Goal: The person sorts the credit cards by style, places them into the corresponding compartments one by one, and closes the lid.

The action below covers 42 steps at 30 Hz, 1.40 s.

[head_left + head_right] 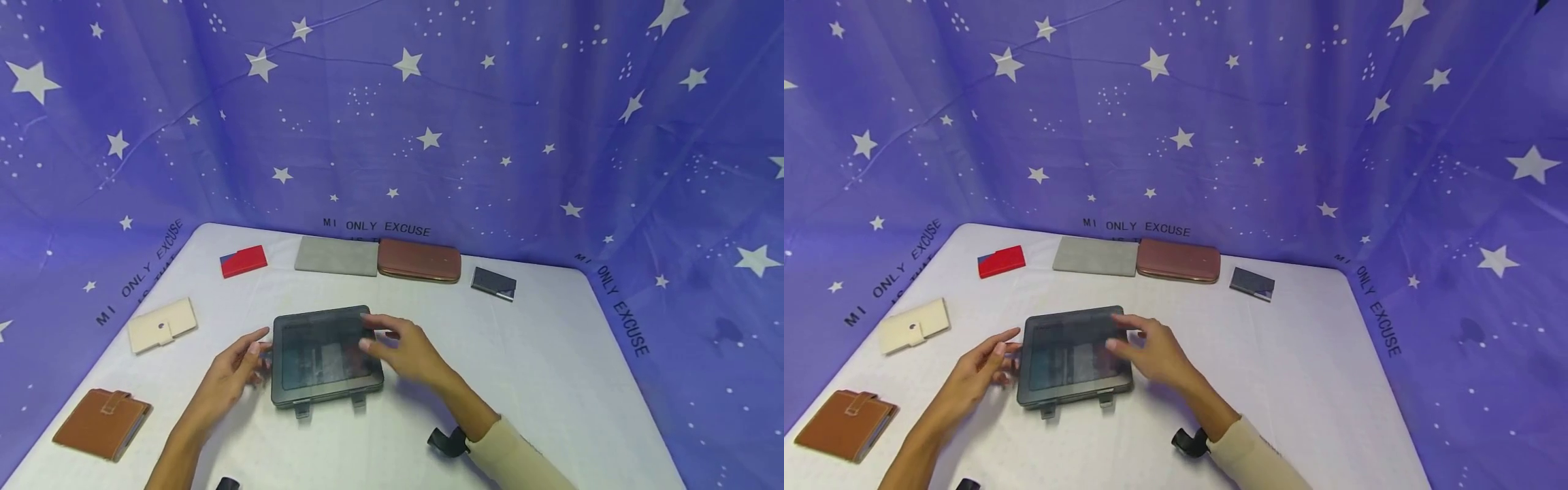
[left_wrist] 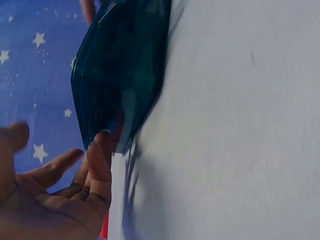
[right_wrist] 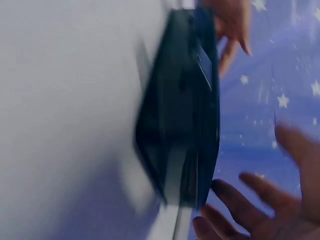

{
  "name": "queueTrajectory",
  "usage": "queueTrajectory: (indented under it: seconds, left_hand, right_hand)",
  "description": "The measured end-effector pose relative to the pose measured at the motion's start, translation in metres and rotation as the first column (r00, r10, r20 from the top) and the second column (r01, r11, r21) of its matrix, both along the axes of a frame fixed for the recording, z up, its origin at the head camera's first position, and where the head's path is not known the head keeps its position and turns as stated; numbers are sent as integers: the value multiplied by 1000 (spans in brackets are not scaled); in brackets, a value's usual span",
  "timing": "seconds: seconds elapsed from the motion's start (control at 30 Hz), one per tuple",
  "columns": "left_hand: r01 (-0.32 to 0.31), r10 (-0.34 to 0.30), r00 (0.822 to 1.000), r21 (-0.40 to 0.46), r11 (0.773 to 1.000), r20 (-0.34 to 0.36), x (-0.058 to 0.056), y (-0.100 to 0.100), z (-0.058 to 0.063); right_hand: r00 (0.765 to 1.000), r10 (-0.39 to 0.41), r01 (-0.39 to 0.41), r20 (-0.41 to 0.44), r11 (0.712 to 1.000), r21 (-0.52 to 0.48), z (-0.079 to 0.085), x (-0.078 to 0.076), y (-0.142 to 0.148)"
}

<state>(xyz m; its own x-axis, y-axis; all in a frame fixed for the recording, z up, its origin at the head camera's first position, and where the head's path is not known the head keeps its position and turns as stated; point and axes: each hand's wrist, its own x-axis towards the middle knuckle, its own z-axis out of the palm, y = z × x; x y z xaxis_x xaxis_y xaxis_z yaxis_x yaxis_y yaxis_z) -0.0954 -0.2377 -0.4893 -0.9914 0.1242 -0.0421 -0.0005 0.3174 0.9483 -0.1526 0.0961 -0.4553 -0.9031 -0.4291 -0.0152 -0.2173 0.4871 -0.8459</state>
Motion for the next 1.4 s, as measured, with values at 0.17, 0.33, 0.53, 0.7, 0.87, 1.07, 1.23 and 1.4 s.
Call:
queueTrajectory:
  seconds: [0.17,0.33,0.53,0.7,0.87,1.07,1.23,1.4]
  left_hand:
    - [4,-17,997,-181,983,-73,0,9,0]
    - [5,-50,987,-282,959,-150,3,16,1]
    - [24,-137,971,-493,870,-195,8,30,7]
    - [-7,-212,949,-688,725,-233,8,42,9]
    - [-93,-256,918,-790,607,-305,6,49,8]
    - [-170,-314,866,-819,547,-389,3,52,8]
    - [-183,-327,854,-822,539,-404,2,52,8]
    - [-121,-308,886,-815,566,-346,6,49,11]
  right_hand:
    - [941,241,-132,-239,908,399,-4,25,-5]
    - [816,347,13,-462,789,615,-14,34,-12]
    - [762,371,93,-530,747,658,-18,34,-17]
    - [782,317,101,-537,785,611,-19,34,-16]
    - [789,296,112,-539,793,599,-20,37,-16]
    - [793,265,156,-549,783,603,-19,43,-18]
    - [776,260,194,-575,769,609,-20,50,-20]
    - [805,226,148,-549,819,554,-20,52,-7]
